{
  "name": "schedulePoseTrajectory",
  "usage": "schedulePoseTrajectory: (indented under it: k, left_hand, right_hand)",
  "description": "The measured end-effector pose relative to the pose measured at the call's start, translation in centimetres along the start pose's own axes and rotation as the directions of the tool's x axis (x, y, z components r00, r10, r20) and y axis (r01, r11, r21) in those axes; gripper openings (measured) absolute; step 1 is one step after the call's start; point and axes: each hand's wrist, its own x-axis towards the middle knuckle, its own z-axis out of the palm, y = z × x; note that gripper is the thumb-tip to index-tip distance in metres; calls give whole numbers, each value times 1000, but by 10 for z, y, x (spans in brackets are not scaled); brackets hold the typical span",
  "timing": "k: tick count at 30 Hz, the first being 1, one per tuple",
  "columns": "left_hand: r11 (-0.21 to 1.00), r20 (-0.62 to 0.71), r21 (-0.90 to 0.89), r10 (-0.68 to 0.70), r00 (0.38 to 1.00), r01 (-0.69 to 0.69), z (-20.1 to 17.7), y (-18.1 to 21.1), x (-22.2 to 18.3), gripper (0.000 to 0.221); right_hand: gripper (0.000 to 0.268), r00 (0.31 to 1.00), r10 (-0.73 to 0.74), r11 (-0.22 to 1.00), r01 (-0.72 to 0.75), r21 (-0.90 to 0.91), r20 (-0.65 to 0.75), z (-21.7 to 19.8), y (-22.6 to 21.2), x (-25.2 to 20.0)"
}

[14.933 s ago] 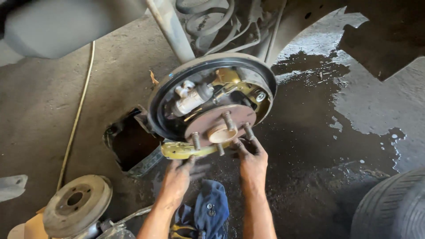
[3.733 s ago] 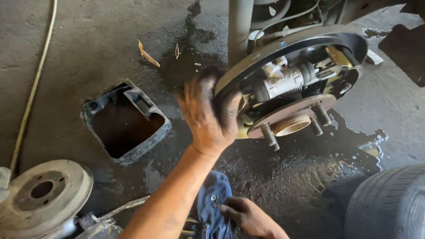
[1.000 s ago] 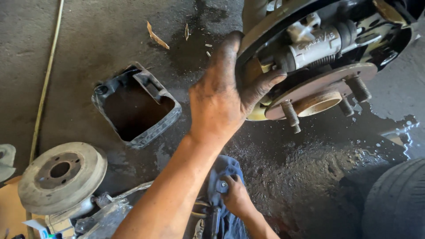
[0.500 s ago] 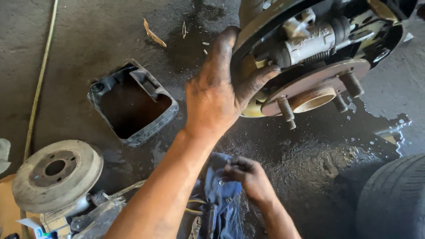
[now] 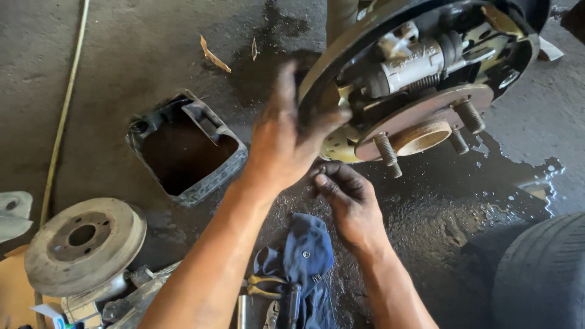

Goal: Replace the brake shoes and springs on a vehicle's drum brake assembly.

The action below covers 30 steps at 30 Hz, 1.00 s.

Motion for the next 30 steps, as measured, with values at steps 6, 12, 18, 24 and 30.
schedulePoseTrajectory:
  k: [6,12,18,24,30]
  left_hand:
    - [478,208,-455,-763,612,751,-23,-5,-36,77]
    - [143,740,-352,-563,369,925,-52,8,-65,38]
    - [5,723,-472,-570,391,882,-46,-5,-64,29]
    - [24,444,-646,-801,401,763,-38,-21,-42,24]
    - [100,328,-682,-843,426,724,-9,-42,-36,33]
  right_hand:
    - [11,980,-139,989,145,33,-143,18,-6,-4]
    - [12,971,-118,993,120,-2,-206,29,-9,-4]
    - [13,960,-89,996,86,-24,-267,32,-20,-10]
    - [32,993,-11,901,-42,-432,-120,26,-56,-17]
    - [25,984,-164,470,17,-883,-69,34,-67,-16]
